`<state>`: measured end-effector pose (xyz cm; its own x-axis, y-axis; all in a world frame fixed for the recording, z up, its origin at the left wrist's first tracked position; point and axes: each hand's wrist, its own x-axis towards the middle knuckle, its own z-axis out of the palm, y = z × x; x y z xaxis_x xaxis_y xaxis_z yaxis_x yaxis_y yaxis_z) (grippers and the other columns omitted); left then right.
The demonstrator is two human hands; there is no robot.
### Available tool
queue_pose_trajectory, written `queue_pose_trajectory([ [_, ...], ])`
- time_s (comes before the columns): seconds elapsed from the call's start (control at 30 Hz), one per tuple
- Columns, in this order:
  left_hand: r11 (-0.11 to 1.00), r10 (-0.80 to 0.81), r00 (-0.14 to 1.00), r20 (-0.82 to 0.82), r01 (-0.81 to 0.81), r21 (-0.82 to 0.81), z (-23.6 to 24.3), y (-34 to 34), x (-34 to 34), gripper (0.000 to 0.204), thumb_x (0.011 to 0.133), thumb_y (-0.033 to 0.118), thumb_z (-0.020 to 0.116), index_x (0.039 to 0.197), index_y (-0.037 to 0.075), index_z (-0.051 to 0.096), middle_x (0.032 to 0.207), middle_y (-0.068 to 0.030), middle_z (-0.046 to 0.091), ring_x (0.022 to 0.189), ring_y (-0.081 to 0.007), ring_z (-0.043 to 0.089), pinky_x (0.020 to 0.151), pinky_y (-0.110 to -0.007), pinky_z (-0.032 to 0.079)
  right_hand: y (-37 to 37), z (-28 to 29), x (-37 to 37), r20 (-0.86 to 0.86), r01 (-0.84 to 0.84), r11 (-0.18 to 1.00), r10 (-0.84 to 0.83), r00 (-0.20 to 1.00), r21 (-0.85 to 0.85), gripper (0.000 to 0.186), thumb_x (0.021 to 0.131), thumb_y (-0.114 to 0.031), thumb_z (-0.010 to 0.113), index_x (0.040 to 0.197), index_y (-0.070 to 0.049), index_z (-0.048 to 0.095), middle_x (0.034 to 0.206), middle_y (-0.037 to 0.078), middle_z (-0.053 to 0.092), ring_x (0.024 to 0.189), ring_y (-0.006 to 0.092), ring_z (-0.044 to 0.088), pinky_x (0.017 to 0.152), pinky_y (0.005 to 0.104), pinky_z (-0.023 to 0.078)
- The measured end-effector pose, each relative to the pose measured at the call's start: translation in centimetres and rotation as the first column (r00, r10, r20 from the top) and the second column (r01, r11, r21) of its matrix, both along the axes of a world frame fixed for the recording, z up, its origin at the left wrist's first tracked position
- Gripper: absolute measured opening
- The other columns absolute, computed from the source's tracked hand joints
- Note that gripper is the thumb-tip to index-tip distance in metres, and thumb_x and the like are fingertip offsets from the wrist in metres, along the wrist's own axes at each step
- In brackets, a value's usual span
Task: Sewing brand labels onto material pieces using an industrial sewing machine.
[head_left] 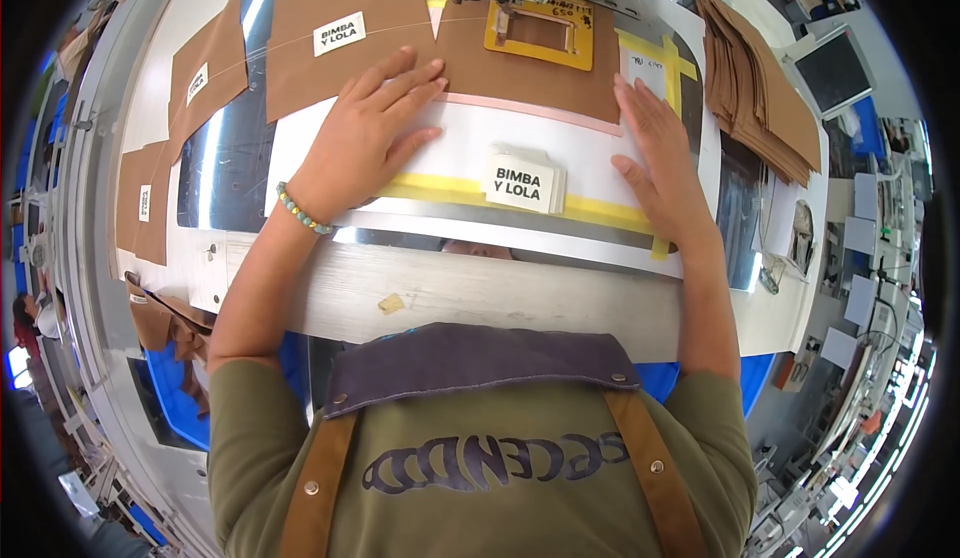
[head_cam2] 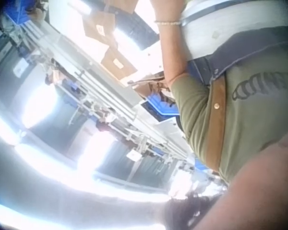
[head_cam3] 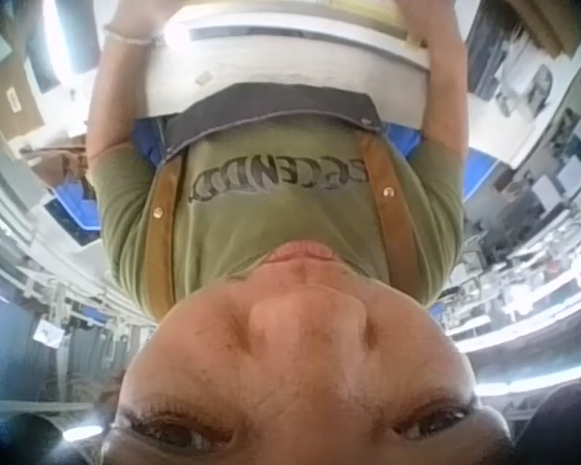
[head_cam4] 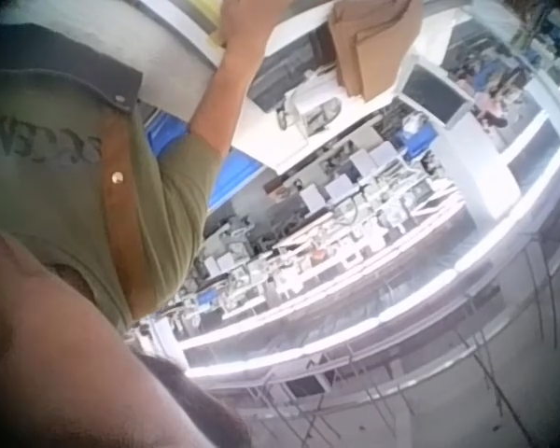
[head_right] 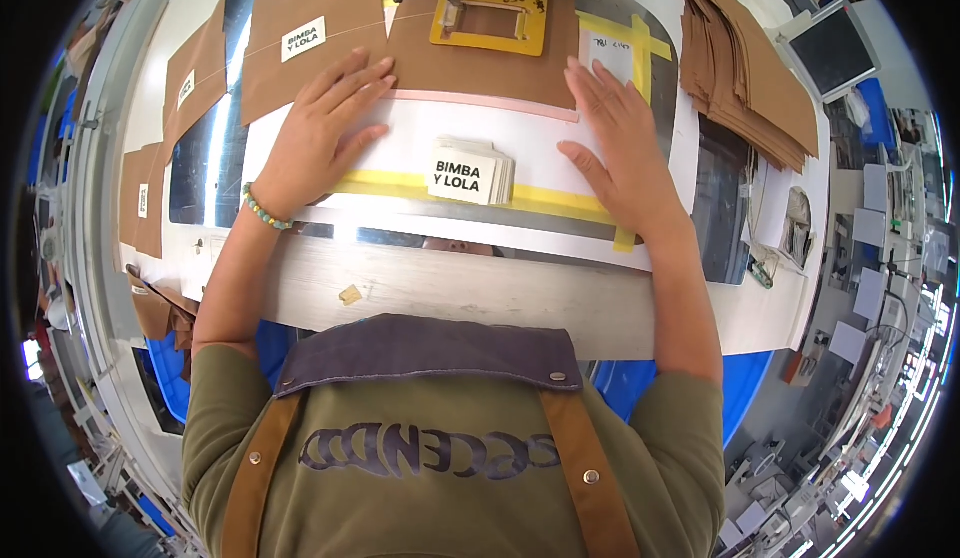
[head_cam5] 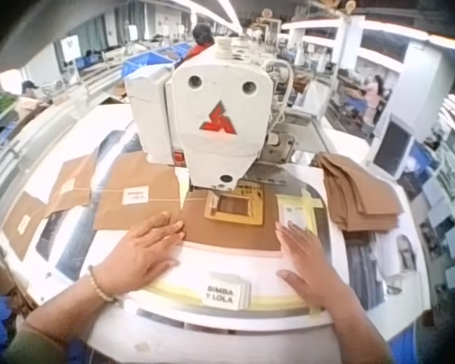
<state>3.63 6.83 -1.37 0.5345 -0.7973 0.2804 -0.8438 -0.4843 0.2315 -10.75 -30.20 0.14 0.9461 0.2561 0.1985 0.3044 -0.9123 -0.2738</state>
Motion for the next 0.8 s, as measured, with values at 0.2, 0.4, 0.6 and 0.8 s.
queue_pose_trajectory([
  [0.2,1.0,-0.005,0.999,0.045,0.005,-0.016,0.8,-0.5,-0.4,0.063,0.102,0.037,0.073,0.156,0.009,0.06,0.171,-0.005,0.05,0.164,-0.0356,0.033,0.132,-0.053,0.034,-0.4,0.0,0.2,-0.017,-0.029,0.995,0.028,0.999,-0.095,0.064,0.111,-0.043,0.059,0.164,-0.007,0.05,0.175,0.008,0.045,0.164,0.0329,0.035,0.136,0.0566,0.019],
  [0.4,0.998,-0.005,1.0,0.005,0.005,0.069,0.7,-0.4,-0.3,0.064,0.103,0.037,0.072,0.159,0.01,0.058,0.173,-0.0023,0.049,0.164,-0.0355,0.034,0.132,-0.051,0.032,-1.0,0.2,0.2,-0.019,-0.075,0.996,0.075,0.997,-0.039,0.063,0.112,-0.044,0.058,0.163,-0.008,0.051,0.174,0.008,0.046,0.164,0.0326,0.035,0.136,0.0561,0.02],
  [0.6,0.995,0.015,0.999,-0.031,-0.012,0.094,0.8,-0.4,-0.3,0.066,0.102,0.032,0.07,0.162,0.01,0.055,0.175,-0.0021,0.046,0.167,-0.0332,0.031,0.134,-0.051,0.028,-1.7,-0.8,0.0,0.005,0.03,0.936,-0.034,0.999,0.35,0.061,0.112,-0.046,0.057,0.163,-0.012,0.052,0.174,0.006,0.047,0.163,0.0329,0.037,0.136,0.055,0.021],
  [0.8,0.997,0.016,1.0,-0.027,-0.014,0.079,0.6,-0.2,-0.3,0.064,0.102,0.03,0.071,0.161,0.01,0.056,0.175,-0.0031,0.047,0.166,-0.0329,0.031,0.134,-0.051,0.028,-1.0,-0.1,0.2,0.001,-0.065,0.995,0.066,0.998,-0.07,0.059,0.112,-0.045,0.058,0.163,-0.015,0.054,0.174,0.005,0.046,0.162,0.0329,0.037,0.136,0.0548,0.022],
])
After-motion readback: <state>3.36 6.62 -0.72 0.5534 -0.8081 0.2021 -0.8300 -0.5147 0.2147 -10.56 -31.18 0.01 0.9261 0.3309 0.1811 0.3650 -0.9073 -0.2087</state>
